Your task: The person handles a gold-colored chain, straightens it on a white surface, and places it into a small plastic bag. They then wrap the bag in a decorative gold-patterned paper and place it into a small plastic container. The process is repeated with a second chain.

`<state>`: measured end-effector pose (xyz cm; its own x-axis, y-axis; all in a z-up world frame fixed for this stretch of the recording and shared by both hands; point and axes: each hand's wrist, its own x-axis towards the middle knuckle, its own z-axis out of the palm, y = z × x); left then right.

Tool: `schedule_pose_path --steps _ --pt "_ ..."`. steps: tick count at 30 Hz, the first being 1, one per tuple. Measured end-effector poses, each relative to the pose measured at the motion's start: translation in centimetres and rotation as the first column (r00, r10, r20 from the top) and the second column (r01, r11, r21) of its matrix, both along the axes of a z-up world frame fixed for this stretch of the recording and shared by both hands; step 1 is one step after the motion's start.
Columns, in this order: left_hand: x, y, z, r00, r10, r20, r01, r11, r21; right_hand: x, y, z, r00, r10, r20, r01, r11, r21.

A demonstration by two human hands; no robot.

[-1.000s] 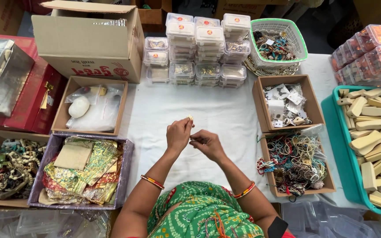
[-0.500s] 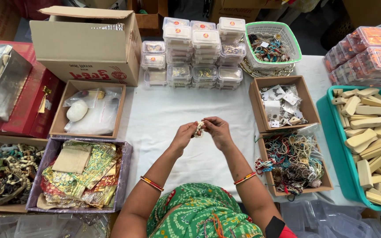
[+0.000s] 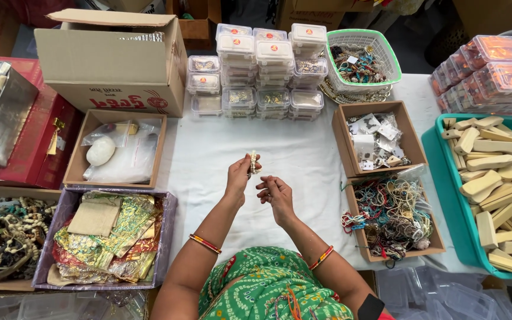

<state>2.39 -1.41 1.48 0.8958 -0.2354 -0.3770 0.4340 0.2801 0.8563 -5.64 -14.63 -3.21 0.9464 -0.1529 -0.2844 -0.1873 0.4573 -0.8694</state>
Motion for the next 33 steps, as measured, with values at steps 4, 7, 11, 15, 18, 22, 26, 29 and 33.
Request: schedule_pose_path --steps 4,7,11,15,18,22,26,29,33 --pt "0.1 0.2 -1.0 0.999 0.015 -0.050 -0.017 0.999 -0.029 0.3 0.2 -0.1 0.999 -0.009 0.043 0.012 0.999 -0.053" --pt "0.0 0.3 -2.0 0.999 -0.030 0.031 0.029 0.999 0.018 1.2 -0.8 -0.5 0.990 -0.065 0.123 0.089 0.975 -0.204" --pt "-1.4 0.8 2.5 0.955 -0.280 0.094 0.220 0.887 0.405 2.4 -2.4 3.1 0.953 0.036 0.302 0.089 0.916 -0.392" --pt "-1.6 1.0 4.7 0.924 -0.375 0.072 0.284 0.800 0.529 3.5 -4.1 3.5 0.927 0.246 0.285 -0.133 0.922 -0.364" --pt "-1.1 1.1 2.7 0.931 -0.350 0.102 0.294 0.885 0.361 4.1 -5.1 2.1 0.936 0.200 0.290 -0.120 0.955 -0.273" --pt "-0.6 0.5 -0.3 0.940 -0.325 0.099 0.299 0.930 0.211 3.4 -3.8 1.9 0.961 0.119 0.251 -0.097 0.990 -0.098" --pt "-0.2 0.1 -1.4 0.974 -0.211 0.083 0.201 0.972 0.120 2.2 -2.2 -1.8 0.992 0.075 0.101 -0.094 0.976 0.195" --pt "0.1 0.2 -0.5 0.991 -0.117 0.066 0.112 0.990 0.084 1.3 -0.8 -3.0 0.995 0.094 0.031 -0.099 0.961 0.258" --pt "0.2 0.2 -1.5 0.999 -0.009 0.052 0.005 0.997 0.074 0.5 0.9 -1.4 0.994 0.109 -0.009 -0.108 0.991 0.074"
